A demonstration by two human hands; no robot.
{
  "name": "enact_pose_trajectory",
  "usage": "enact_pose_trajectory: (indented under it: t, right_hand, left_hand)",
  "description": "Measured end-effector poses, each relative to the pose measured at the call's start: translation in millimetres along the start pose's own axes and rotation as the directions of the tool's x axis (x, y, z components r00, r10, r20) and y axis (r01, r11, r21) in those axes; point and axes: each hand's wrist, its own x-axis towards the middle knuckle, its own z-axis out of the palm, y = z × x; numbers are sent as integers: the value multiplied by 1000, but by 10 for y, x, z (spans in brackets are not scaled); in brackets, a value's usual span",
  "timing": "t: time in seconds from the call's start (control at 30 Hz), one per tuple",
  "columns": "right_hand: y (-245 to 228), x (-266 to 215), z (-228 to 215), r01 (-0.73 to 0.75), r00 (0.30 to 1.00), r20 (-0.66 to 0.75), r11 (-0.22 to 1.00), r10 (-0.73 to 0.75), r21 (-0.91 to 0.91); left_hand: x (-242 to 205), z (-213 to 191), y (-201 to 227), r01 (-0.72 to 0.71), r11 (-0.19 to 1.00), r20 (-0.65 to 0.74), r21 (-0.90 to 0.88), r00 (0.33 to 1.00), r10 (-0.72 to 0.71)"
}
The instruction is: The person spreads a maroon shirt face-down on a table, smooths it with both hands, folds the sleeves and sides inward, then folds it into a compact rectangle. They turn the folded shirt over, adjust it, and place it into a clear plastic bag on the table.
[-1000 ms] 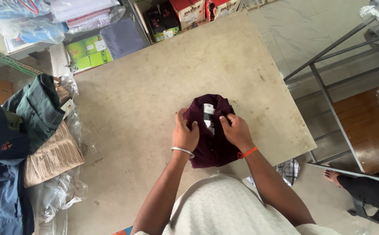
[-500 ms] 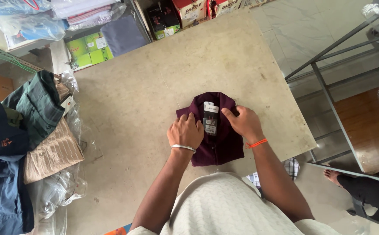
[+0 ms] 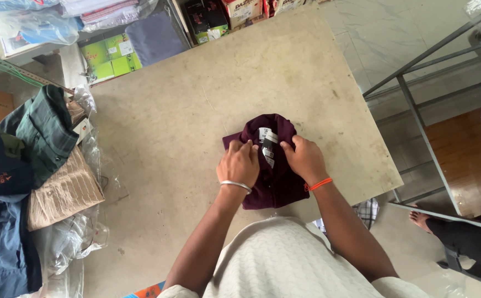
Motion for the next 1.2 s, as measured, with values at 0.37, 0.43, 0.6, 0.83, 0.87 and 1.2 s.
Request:
enact_pose_trajectory:
  t: [0.37,0.43,0.6,0.83,0.87,1.2]
  right_hand:
    - [35,-155,427,308,951,39,934,-307,-180]
    - [-135,-164,352,252,968,100,905,-232,-344]
    - [-111,-78,429,297,955,92,885,-283,-359]
    - [-334,204,477,318,948,105,882,-300,-348]
    - [-371,257,484,312,950,110,884,-292,-348]
    - [-471,359,497,299,954,103,893,-281,-336]
  left_hand:
    - [-75,634,-257,-325,932,-56,161,940,337]
    - [-84,617,-280,-331,930,-54,159,938,343]
    - [1,635,-323,-315,938,-48,147,945,325]
    - [296,497,-410,-280,944,-47,174,955,292]
    - [347,454,-400,-280,944,-38,172,956,291]
    - [481,468,-448,-222,956,-45,194,971,234]
